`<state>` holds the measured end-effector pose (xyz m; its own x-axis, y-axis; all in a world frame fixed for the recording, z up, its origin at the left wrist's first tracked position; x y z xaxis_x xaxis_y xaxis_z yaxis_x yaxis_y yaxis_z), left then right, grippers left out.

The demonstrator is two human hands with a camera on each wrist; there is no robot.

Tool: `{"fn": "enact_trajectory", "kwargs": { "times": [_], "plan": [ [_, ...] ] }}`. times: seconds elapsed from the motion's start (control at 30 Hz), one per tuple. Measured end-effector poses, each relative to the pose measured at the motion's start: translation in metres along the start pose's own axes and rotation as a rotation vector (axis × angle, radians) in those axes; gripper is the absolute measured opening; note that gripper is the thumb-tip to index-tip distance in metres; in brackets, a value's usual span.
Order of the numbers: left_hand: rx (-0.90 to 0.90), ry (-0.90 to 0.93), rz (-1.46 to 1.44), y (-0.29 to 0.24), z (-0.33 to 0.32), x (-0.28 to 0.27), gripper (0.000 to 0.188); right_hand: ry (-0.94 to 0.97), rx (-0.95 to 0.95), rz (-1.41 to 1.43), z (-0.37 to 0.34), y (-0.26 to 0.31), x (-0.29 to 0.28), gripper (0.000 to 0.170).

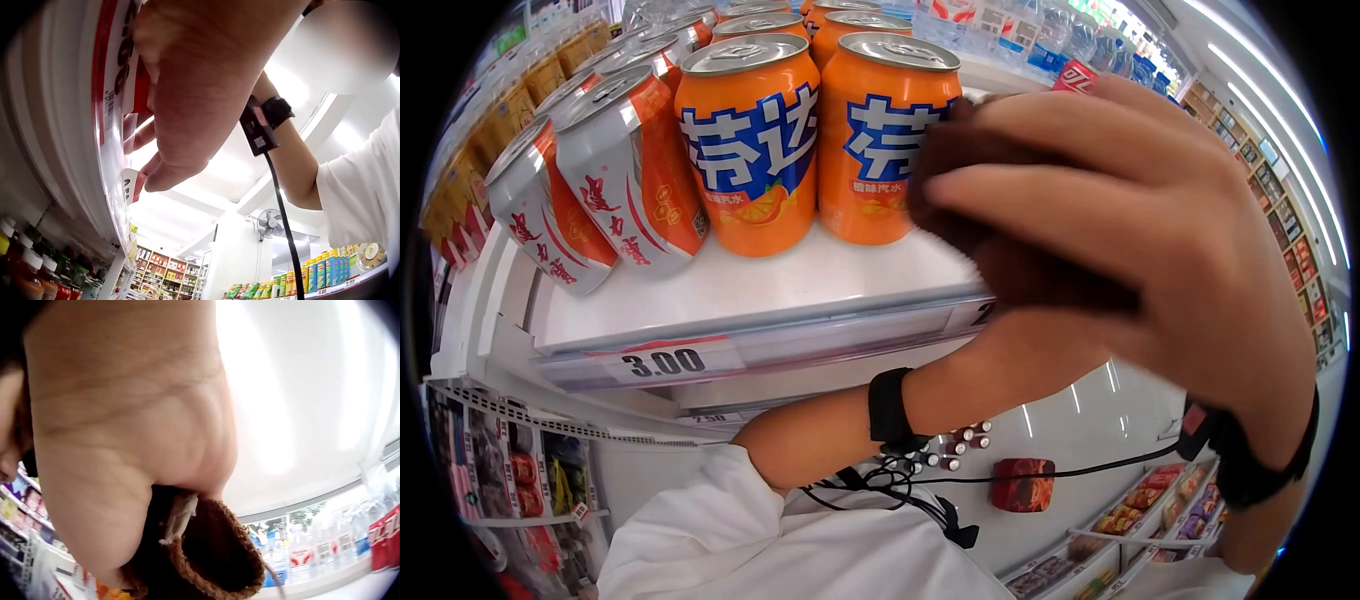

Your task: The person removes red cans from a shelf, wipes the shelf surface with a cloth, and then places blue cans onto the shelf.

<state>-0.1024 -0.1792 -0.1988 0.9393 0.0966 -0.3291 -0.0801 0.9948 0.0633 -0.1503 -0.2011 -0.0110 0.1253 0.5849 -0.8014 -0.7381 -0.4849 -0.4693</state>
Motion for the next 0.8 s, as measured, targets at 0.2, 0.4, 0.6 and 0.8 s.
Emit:
{"fn": "enact_trajectory", "kwargs": {
  "times": [0.2,0.4,0.6,0.8],
  "plan": [
    [-0.033,-0.003,-0.131,0.004,-0.068,0.0,0.02,-0.024,-0.151,0.214,0.045,0.044,0.016,0.054],
    [-0.04,0.003,-0.155,0.003,-0.084,-0.001,0.019,0.047,-0.131,0.233,0.032,0.044,0.049,0.053],
    [-0.03,0.001,-0.187,-0.004,-0.082,0.003,0.018,0.232,-0.049,0.252,0.037,0.043,0.051,0.048],
    [-0.022,-0.004,-0.209,-0.006,-0.074,0.01,0.017,0.418,0.099,0.178,0.05,0.055,0.03,0.042]
  ]
}}
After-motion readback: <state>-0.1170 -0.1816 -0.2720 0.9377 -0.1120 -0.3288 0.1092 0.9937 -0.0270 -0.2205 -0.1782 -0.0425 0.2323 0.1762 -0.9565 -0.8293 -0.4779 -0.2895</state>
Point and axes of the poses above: each hand's wrist, its own z-axis towards the middle knuckle, its own x-axis out of the palm, y = z × x, the point moved 2 cm from there along z, towards the middle knuckle, and after that the axes turned 10 degrees about -y, right-handed, at the moved point
